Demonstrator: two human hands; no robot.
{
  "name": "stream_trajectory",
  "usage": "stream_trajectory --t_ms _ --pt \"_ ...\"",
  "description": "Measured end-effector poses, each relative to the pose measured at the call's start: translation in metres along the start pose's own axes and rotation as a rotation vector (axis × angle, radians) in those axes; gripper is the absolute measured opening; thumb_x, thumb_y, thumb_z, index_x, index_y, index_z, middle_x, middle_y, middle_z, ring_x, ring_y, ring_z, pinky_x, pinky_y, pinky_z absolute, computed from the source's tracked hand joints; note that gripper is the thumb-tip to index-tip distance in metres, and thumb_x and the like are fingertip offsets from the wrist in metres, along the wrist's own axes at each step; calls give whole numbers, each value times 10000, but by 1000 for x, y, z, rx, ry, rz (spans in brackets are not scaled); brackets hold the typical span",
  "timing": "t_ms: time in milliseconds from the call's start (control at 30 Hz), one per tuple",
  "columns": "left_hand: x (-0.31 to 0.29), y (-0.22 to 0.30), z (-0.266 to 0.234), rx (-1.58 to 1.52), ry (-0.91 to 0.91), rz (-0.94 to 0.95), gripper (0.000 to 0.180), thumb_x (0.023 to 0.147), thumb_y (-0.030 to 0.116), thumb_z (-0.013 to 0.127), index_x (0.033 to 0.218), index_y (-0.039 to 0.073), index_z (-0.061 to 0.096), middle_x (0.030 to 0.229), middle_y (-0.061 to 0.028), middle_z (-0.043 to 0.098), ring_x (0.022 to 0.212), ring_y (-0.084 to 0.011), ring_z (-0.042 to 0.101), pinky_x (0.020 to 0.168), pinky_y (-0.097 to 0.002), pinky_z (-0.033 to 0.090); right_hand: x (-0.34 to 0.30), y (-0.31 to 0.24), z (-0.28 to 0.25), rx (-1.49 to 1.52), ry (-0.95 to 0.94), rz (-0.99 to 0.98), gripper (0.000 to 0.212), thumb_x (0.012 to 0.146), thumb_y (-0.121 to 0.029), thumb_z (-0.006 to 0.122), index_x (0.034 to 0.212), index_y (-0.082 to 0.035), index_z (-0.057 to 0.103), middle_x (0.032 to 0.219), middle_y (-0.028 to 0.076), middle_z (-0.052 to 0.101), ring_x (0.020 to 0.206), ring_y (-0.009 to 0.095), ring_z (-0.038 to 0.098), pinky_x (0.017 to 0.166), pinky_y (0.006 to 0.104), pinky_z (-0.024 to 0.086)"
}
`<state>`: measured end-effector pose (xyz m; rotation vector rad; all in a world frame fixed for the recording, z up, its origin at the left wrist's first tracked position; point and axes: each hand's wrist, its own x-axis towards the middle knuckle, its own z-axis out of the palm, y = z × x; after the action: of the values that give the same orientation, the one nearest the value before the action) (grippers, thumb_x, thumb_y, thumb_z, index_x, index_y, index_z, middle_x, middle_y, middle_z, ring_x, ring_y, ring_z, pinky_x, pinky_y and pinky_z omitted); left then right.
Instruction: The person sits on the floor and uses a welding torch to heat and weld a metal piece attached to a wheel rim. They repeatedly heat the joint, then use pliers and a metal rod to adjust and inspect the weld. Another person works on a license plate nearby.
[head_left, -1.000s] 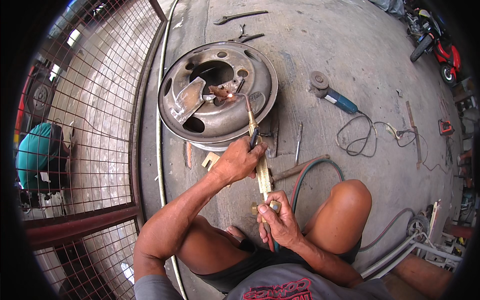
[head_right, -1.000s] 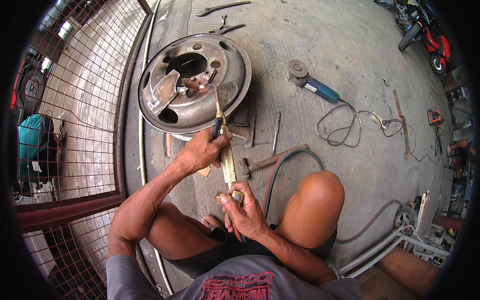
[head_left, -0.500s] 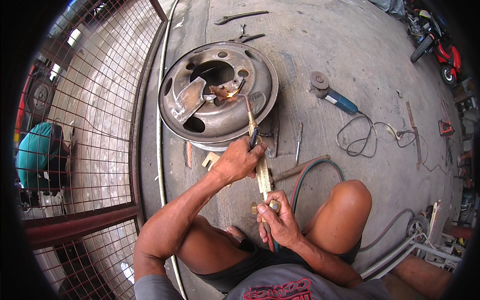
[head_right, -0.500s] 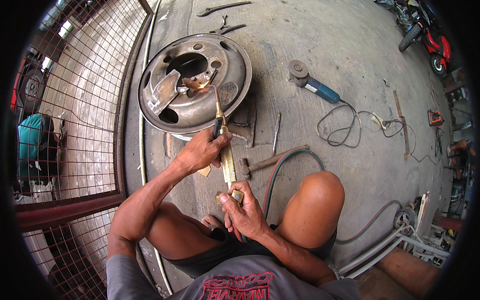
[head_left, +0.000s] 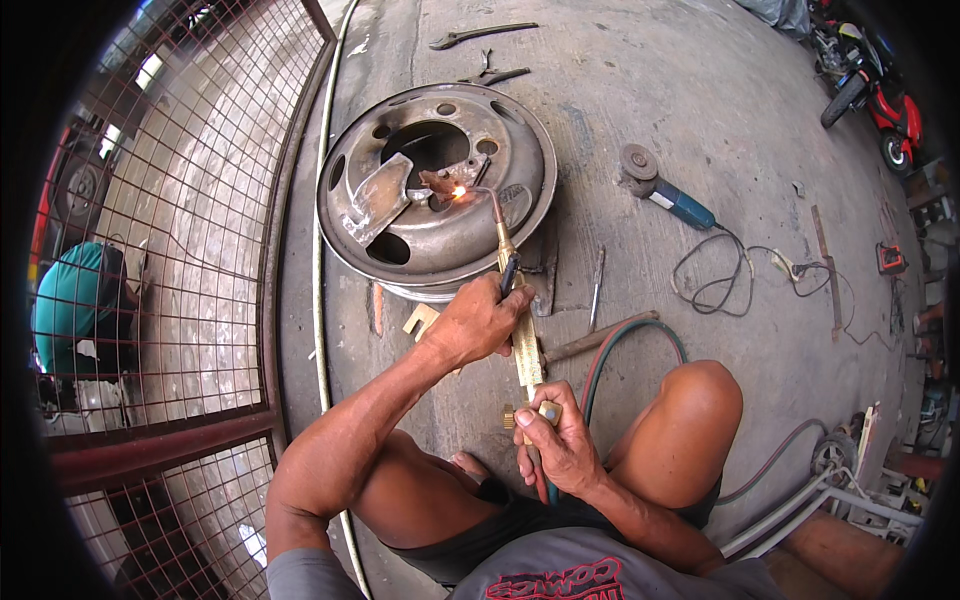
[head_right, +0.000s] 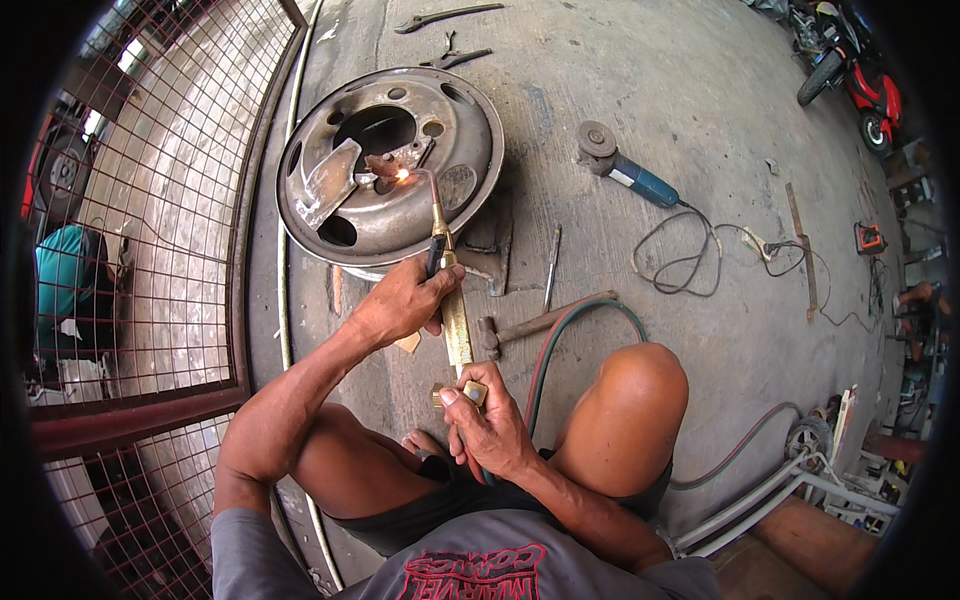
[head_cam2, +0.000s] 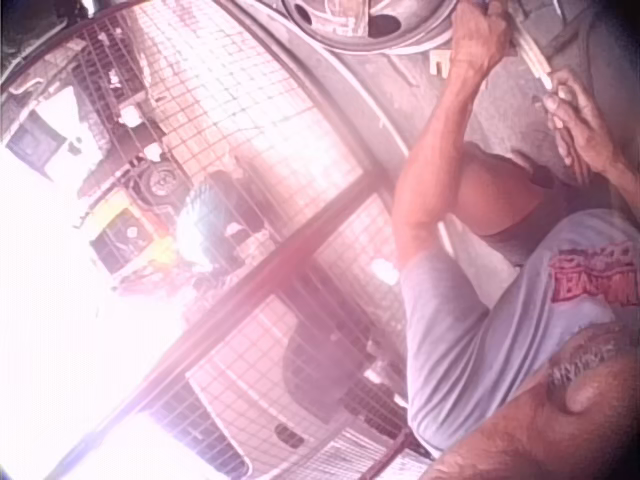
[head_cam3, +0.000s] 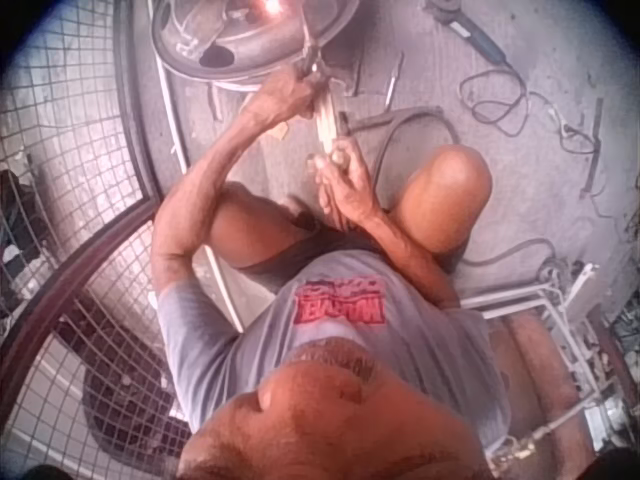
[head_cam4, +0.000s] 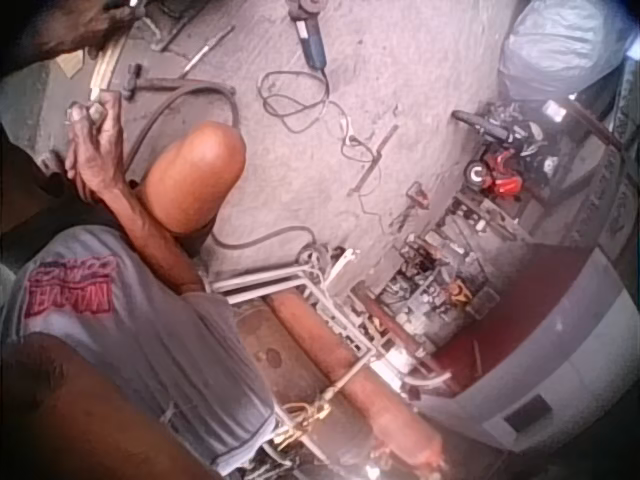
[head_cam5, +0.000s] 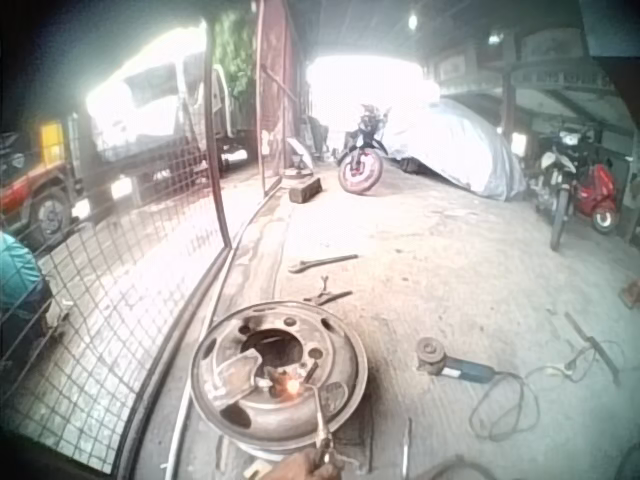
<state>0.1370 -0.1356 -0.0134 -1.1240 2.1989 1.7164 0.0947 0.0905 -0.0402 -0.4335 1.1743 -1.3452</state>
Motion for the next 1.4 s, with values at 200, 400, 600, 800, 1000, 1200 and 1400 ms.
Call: stream_trajectory --t_ms 200,400,600,800,1000,1200,1400 --pt "-1 1 -1 3 -5 -7 539 1067 454 521 912 -56 602 699 -82 602 590 -190 682 596 -344 547 0 -1 1 11 9 29 242 1067 -238 561 1150 -155 350 829 87 566 473 138 562 386 291 462" --pt "-3 5 -1 3 -9 -17 539 1067 457 520 914 -54 599 712 -96 621 607 -195 691 620 -356 551 -1 -1 1 12 11 24 241 1067 -239 564 1150 -155 354 828 88 568 472 140 561 388 292 461" --pt "-2 4 -1 0 -9 -14 537 1066 457 522 922 -56 596 718 -100 625 619 -197 695 626 -356 552 -1 -3 4 57 41 14 235 1058 -219 571 1132 -100 382 785 63 554 473 108 567 376 270 453" --pt "0 0 0 -14 -5 -15 543 1061 461 529 918 -59 601 715 -101 625 619 -205 701 621 -355 551 -1 -4 4 55 39 8 237 1057 -219 571 1138 -101 382 785 66 556 471 111 569 376 271 452" --pt "-1 3 -1 -8 -9 -23 553 1057 468 530 899 -56 608 702 -97 622 618 -210 706 619 -353 549 -1 -3 3 36 33 19 240 1061 -228 568 1149 -122 372 798 77 561 472 125 567 382 279 454" --pt "-2 6 -1 -6 -11 -28 555 1056 471 529 903 -56 612 703 -99 624 615 -207 705 618 -353 551 -1 -1 1 24 21 22 235 1065 -230 560 1154 -140 361 816 85 563 478 130 561 388 285 458" --pt "0 2 -1 1 -9 -22 545 1056 466 529 911 -53 614 720 -106 637 618 -204 707 622 -352 553 -1 -1 2 45 30 17 236 1062 -229 567 1152 -124 375 807 77 555 477 117 560 386 276 453"
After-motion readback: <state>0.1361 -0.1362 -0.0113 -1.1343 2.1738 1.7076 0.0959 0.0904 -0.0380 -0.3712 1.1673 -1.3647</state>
